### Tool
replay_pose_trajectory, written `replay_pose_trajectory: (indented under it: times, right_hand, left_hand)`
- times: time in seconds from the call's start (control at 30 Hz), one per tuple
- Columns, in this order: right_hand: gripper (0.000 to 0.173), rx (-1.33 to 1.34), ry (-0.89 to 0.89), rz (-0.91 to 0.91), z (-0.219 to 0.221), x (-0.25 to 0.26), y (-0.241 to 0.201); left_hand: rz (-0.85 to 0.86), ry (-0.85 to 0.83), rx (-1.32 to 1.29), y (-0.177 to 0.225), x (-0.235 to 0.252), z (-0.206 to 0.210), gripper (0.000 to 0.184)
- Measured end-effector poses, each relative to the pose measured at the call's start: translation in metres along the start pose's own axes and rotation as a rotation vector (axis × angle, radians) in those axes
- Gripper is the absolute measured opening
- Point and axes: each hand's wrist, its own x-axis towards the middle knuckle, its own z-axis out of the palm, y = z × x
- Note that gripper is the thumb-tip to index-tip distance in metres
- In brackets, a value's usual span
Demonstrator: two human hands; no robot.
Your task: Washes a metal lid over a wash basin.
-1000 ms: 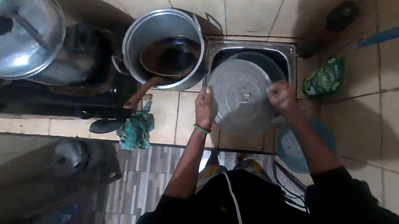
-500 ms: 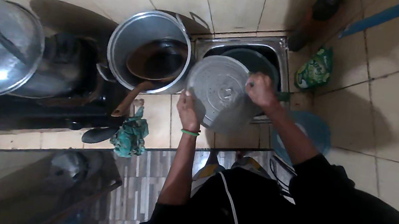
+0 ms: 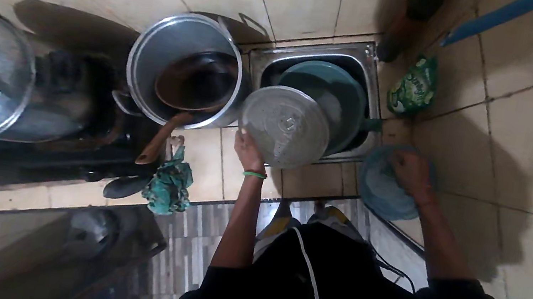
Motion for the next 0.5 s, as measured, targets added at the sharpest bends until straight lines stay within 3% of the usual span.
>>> replay_pose_trajectory:
  times: [0.1,0.23,0.3,0.5]
  right_hand:
    - [0.034,-0.003,0.105,-0.141,-0.009,0.019,-0.025]
    - [0.035,-0.158,-0.054,-0.072,0.000,0.085,-0.061]
    - [0.042,-0.262,-0.120,-0.017,0.020,0.116,-0.056]
    - [0.026,-0.336,-0.173,-0.074,0.051,0.144,-0.043]
  left_hand:
    - [0.011,-0.006,0.033,0.000,0.001,0.001,0.042]
    - [0.021,-0.001,0.056,0.003,-0.001,0.001,0.044]
    - [0.018,0.004,0.066,0.007,-0.006,0.000,0.045]
    - [-0.007,-0.023,0.050,0.004,-0.012,-0.003,0.045]
